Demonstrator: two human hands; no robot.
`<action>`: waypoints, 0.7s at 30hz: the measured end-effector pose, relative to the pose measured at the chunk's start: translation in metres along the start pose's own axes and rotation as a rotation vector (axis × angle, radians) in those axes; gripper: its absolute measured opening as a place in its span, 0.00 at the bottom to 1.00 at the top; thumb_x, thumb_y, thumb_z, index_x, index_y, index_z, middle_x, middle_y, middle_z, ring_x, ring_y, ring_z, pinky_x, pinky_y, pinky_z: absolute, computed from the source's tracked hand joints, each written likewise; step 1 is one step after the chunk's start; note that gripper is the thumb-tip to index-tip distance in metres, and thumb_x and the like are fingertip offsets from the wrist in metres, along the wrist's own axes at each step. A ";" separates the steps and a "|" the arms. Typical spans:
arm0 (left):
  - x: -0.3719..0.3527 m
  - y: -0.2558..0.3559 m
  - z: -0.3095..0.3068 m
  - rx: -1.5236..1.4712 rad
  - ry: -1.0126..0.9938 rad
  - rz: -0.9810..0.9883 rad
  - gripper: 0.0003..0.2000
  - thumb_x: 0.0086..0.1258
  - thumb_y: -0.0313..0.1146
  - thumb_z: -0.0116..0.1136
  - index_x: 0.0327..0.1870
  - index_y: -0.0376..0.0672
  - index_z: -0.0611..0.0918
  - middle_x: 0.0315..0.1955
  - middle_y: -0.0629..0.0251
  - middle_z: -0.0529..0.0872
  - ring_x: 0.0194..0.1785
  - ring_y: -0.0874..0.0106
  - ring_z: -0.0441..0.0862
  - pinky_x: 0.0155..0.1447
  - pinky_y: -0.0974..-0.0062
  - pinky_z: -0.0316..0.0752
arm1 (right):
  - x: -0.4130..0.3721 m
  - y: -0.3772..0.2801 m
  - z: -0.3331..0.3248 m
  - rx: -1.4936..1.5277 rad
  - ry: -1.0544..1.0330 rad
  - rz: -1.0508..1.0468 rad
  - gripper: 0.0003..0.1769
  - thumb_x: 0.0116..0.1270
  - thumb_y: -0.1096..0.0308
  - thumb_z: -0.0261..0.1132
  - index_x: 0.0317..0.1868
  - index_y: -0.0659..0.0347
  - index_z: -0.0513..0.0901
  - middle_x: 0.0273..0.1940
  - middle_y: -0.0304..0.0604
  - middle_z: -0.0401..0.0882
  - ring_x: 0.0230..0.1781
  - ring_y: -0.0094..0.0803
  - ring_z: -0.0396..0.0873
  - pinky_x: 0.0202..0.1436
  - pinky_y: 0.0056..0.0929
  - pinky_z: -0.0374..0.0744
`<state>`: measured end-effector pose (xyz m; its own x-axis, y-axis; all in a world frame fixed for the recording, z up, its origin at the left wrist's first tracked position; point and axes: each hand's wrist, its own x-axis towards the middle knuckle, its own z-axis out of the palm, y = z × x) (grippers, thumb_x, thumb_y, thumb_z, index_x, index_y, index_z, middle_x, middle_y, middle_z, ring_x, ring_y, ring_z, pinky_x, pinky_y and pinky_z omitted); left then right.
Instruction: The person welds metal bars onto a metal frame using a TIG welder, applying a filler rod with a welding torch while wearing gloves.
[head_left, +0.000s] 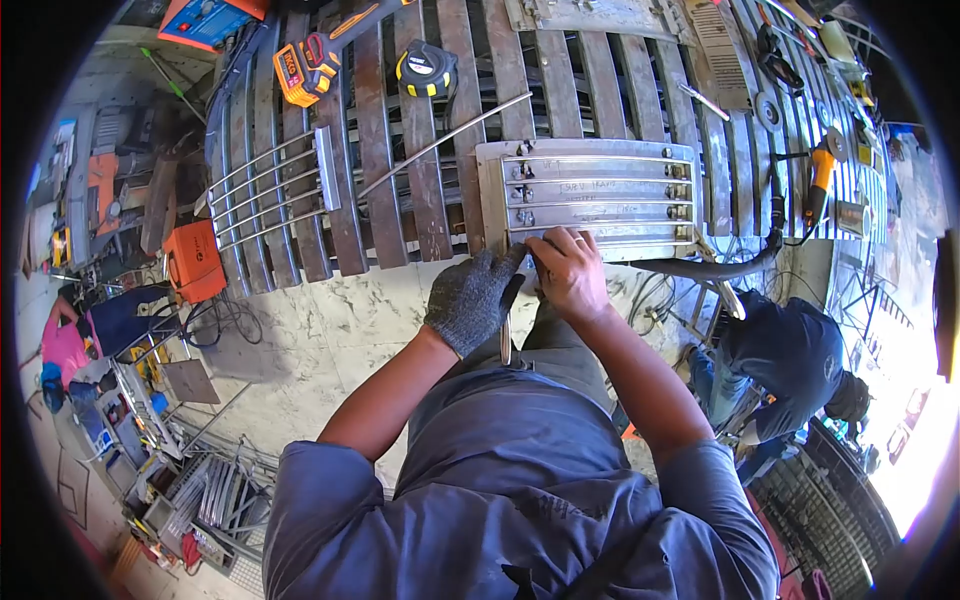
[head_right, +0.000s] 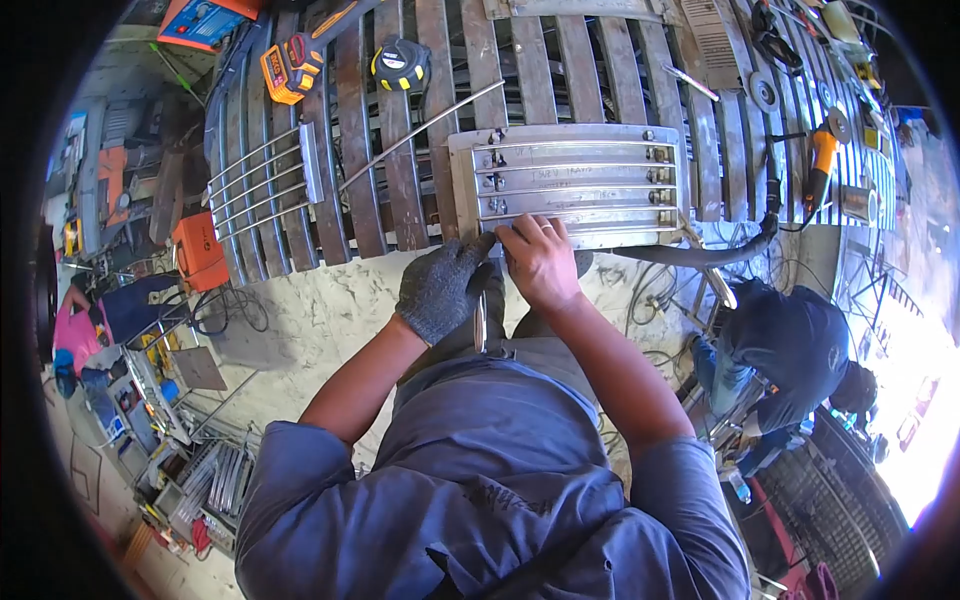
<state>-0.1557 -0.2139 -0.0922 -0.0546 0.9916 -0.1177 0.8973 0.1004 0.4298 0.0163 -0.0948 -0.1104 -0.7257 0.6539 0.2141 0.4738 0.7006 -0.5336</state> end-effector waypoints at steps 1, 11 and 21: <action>0.000 -0.001 0.002 -0.005 0.017 0.007 0.23 0.83 0.48 0.63 0.76 0.57 0.84 0.42 0.53 0.87 0.35 0.52 0.90 0.40 0.54 0.86 | 0.000 0.000 0.001 -0.004 0.008 -0.001 0.15 0.65 0.74 0.77 0.53 0.56 0.93 0.44 0.41 0.85 0.47 0.43 0.85 0.54 0.44 0.80; -0.002 -0.009 0.000 -0.020 -0.018 -0.001 0.22 0.83 0.48 0.64 0.73 0.57 0.86 0.41 0.55 0.85 0.34 0.53 0.89 0.39 0.54 0.85 | -0.003 0.004 0.016 -0.058 0.079 0.006 0.15 0.66 0.72 0.76 0.53 0.54 0.93 0.42 0.39 0.83 0.45 0.40 0.85 0.50 0.44 0.77; 0.013 -0.004 -0.003 0.052 -0.037 0.074 0.20 0.82 0.42 0.63 0.71 0.50 0.84 0.40 0.54 0.83 0.33 0.53 0.90 0.36 0.51 0.84 | -0.018 0.003 0.007 -0.046 0.092 0.152 0.14 0.69 0.68 0.79 0.54 0.55 0.93 0.43 0.42 0.80 0.48 0.43 0.81 0.55 0.46 0.75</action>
<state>-0.1610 -0.2012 -0.0931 0.0281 0.9923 -0.1203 0.9200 0.0213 0.3913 0.0279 -0.1064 -0.1214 -0.5961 0.7753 0.2087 0.5985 0.6023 -0.5283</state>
